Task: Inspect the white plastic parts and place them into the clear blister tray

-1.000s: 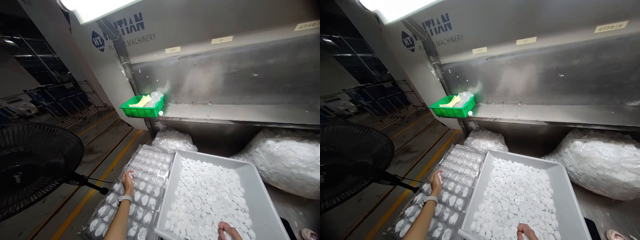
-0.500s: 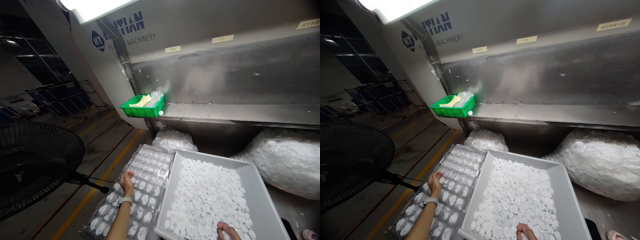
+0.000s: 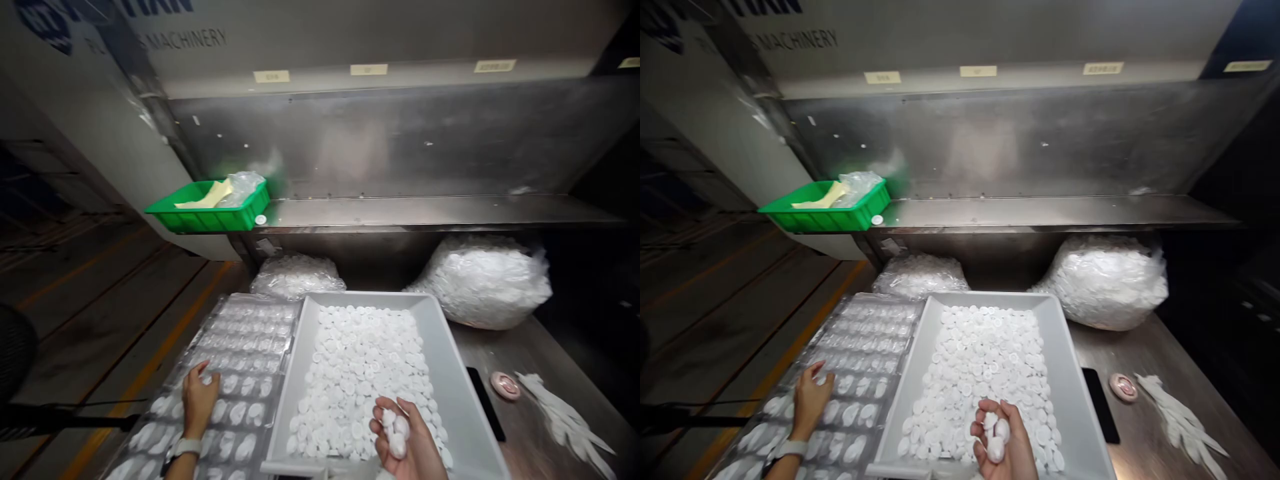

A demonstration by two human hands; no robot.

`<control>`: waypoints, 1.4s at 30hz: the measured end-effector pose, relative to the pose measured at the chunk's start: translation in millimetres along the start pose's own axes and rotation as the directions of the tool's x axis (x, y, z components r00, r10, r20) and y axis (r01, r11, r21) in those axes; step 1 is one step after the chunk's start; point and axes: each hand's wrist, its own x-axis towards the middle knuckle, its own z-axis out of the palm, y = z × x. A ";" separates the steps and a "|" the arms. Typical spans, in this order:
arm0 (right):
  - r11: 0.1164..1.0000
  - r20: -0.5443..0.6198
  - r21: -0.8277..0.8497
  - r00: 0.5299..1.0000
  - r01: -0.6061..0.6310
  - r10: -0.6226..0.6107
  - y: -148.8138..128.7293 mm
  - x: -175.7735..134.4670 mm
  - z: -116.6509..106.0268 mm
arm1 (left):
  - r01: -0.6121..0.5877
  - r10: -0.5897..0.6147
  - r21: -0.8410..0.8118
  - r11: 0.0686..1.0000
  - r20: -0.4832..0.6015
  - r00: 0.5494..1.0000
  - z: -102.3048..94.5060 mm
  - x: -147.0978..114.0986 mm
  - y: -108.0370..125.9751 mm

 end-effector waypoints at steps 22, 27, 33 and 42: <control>0.991 0.020 0.090 0.995 -0.097 0.096 -7.7 -10.1 10.1 | 0.309 -0.253 -0.241 0.920 0.238 0.938 -23.0 -67.6 101.1; 0.986 0.089 -0.069 0.986 0.151 -0.144 -9.5 -11.9 50.2 | 0.643 -0.066 -0.432 0.633 0.797 0.601 8.0 -205.6 201.5; 0.493 0.309 -0.569 0.726 0.659 -0.614 -0.3 -25.7 79.7 | 0.877 -0.055 -0.384 0.290 0.908 0.415 32.9 -273.0 259.3; -0.024 0.520 -0.704 0.492 0.710 -0.698 -37.3 -38.0 58.1 | 0.933 -0.026 -0.358 0.023 0.933 0.359 1.0 -256.6 286.9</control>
